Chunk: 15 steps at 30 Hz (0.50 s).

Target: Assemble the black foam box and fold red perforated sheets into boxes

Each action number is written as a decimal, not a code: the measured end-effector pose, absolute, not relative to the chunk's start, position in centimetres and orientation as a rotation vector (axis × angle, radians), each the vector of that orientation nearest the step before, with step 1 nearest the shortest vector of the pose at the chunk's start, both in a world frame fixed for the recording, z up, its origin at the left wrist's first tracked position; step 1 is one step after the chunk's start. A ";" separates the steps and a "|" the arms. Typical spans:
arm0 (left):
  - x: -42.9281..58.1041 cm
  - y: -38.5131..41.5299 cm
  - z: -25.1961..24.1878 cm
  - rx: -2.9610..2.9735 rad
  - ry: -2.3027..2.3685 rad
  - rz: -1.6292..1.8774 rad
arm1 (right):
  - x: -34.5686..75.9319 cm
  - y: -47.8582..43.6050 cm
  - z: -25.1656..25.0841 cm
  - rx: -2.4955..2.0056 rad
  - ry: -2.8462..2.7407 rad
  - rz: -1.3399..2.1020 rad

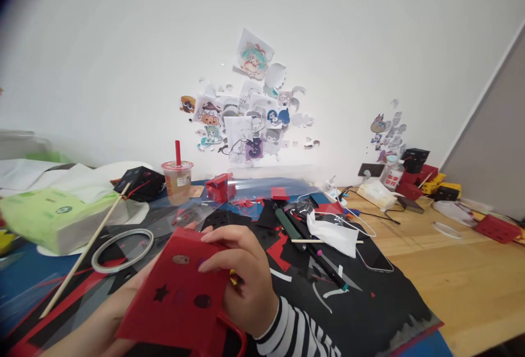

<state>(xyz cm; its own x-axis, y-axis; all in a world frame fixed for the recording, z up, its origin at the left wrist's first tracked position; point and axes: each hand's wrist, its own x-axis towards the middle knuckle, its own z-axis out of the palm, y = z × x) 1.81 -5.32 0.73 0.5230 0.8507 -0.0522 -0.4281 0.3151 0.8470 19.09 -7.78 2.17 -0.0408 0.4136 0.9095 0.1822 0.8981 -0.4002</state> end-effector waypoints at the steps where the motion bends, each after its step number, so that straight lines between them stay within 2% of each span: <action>1: 1.7 -5.3 0.6 0.892 0.562 0.894 | 19.1 -7.9 2.2 -0.467 -1.624 0.190; 15: 2.2 -5.7 1.3 0.885 0.528 0.896 | 19.1 -7.8 2.3 -0.444 -1.663 0.208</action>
